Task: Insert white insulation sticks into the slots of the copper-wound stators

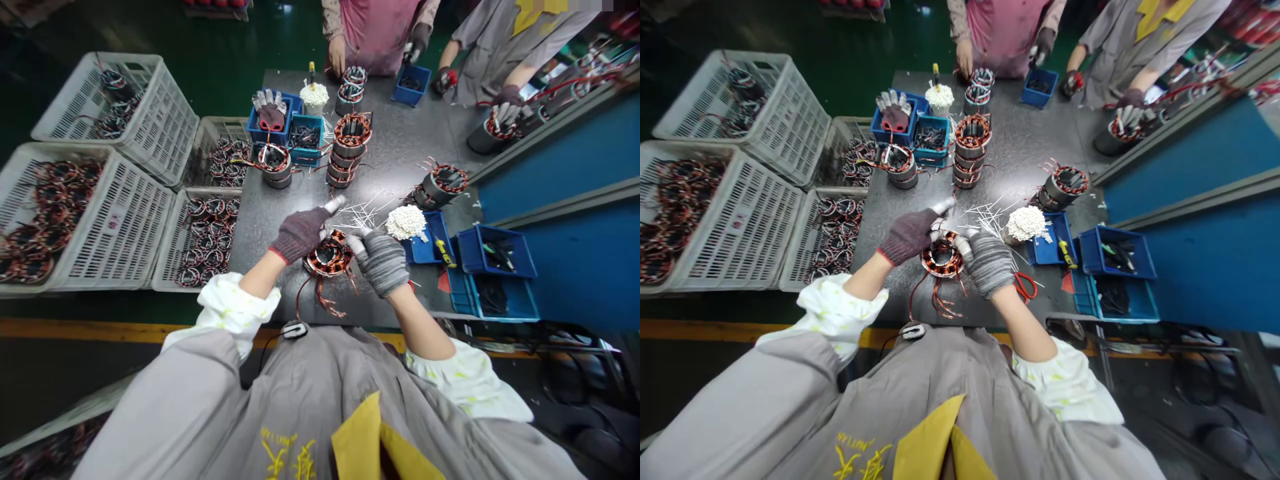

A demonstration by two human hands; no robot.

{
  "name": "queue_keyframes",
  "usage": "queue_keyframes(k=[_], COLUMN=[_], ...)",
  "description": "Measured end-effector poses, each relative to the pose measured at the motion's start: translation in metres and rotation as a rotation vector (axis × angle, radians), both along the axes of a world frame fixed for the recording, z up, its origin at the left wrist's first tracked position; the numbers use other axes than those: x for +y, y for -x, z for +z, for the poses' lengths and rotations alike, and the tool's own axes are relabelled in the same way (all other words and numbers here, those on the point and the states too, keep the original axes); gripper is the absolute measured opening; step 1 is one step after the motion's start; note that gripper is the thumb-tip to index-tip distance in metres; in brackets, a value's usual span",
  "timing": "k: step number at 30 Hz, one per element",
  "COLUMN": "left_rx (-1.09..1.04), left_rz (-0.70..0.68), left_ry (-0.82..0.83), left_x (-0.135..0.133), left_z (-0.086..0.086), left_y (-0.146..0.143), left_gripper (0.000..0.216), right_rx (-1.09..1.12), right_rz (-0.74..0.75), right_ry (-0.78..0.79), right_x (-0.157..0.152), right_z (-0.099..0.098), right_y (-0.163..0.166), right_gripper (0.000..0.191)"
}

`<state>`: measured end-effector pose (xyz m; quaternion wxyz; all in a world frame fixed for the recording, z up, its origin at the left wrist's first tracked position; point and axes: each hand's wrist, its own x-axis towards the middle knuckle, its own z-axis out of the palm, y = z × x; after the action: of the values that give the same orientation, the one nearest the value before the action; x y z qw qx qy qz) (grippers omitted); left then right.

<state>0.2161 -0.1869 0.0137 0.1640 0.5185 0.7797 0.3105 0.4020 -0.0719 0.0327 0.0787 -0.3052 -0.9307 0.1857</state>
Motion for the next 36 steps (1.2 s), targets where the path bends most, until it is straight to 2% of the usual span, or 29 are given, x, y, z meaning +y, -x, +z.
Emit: queue_keyframes(k=[1, 3, 6, 7, 9, 11, 13, 16, 19, 21, 24, 26, 28, 30, 31, 33, 36], left_rx=[-0.01, -0.137, -0.383, -0.438, -0.508, -0.543, -0.56, -0.572, -0.566, -0.558, -0.568, -0.587, -0.61, -0.635, -0.646, -0.659, -0.656], left_rz=[-0.035, -0.005, 0.215, 0.262, 0.324, 0.377, 0.419, 0.423, 0.43, 0.45, 0.452, 0.446, 0.451, 0.461, 0.466, 0.483, 0.5], left_ry=[0.014, -0.086, -0.329, -0.322, -0.192, -0.072, -0.075, -0.121, -0.102, -0.082, -0.077, -0.098, -0.111, -0.102, -0.097, -0.094, -0.091], left_x=[0.003, 0.0, -0.019, -0.025, -0.033, -0.035, -0.034, -0.031, -0.032, -0.033, -0.033, -0.032, -0.032, -0.032, -0.031, -0.031, -0.029], left_z=[0.001, -0.001, -0.014, -0.02, -0.032, -0.043, -0.05, -0.055, -0.056, -0.056, -0.056, -0.055, -0.054, -0.053, -0.052, -0.053, -0.057], left_y=[0.004, 0.006, 0.0, -0.004, -0.013, -0.021, -0.026, -0.029, -0.029, -0.029, -0.028, -0.028, -0.028, -0.028, -0.029, -0.03, -0.031], left_gripper=[0.059, 0.055, 0.062, 0.067, 0.074, 0.071, 0.064, 0.056, 0.053, 0.053, 0.05, 0.049, 0.051, 0.051, 0.05, 0.047, 0.045], right_rx=[-0.097, -0.226, -0.314, -0.328, -0.317, -0.243, -0.126, 0.096, 0.275, 0.328, 0.153, -0.109, -0.322, -0.424, -0.437, -0.415, -0.216], right_rz=[-0.001, -0.013, 0.014, 0.036, 0.06, 0.04, -0.03, -0.18, -0.248, -0.232, -0.13, 0.031, 0.23, 0.373, 0.399, 0.361, 0.15], right_ry=[-0.05, -0.122, -0.14, -0.122, -0.082, -0.051, 0.003, 0.217, 0.409, 0.355, 0.065, -0.103, -0.203, -0.269, -0.286, -0.259, -0.101], right_x=[-0.002, -0.008, -0.016, -0.018, -0.021, -0.024, -0.026, -0.024, -0.013, -0.003, 0.008, 0.011, 0.01, 0.006, 0.004, -0.002, -0.006], right_z=[0.003, 0.007, 0.006, 0.004, -0.001, -0.009, -0.018, -0.028, -0.026, -0.018, -0.002, 0.004, 0.004, -0.001, -0.005, -0.012, -0.008], right_y=[0.007, 0.023, 0.046, 0.052, 0.059, 0.063, 0.067, 0.078, 0.088, 0.085, 0.071, 0.064, 0.062, 0.065, 0.066, 0.068, 0.078], right_gripper=[0.033, 0.04, 0.05, 0.046, 0.04, 0.038, 0.038, 0.046, 0.052, 0.048, 0.034, 0.036, 0.041, 0.044, 0.044, 0.042, 0.04])
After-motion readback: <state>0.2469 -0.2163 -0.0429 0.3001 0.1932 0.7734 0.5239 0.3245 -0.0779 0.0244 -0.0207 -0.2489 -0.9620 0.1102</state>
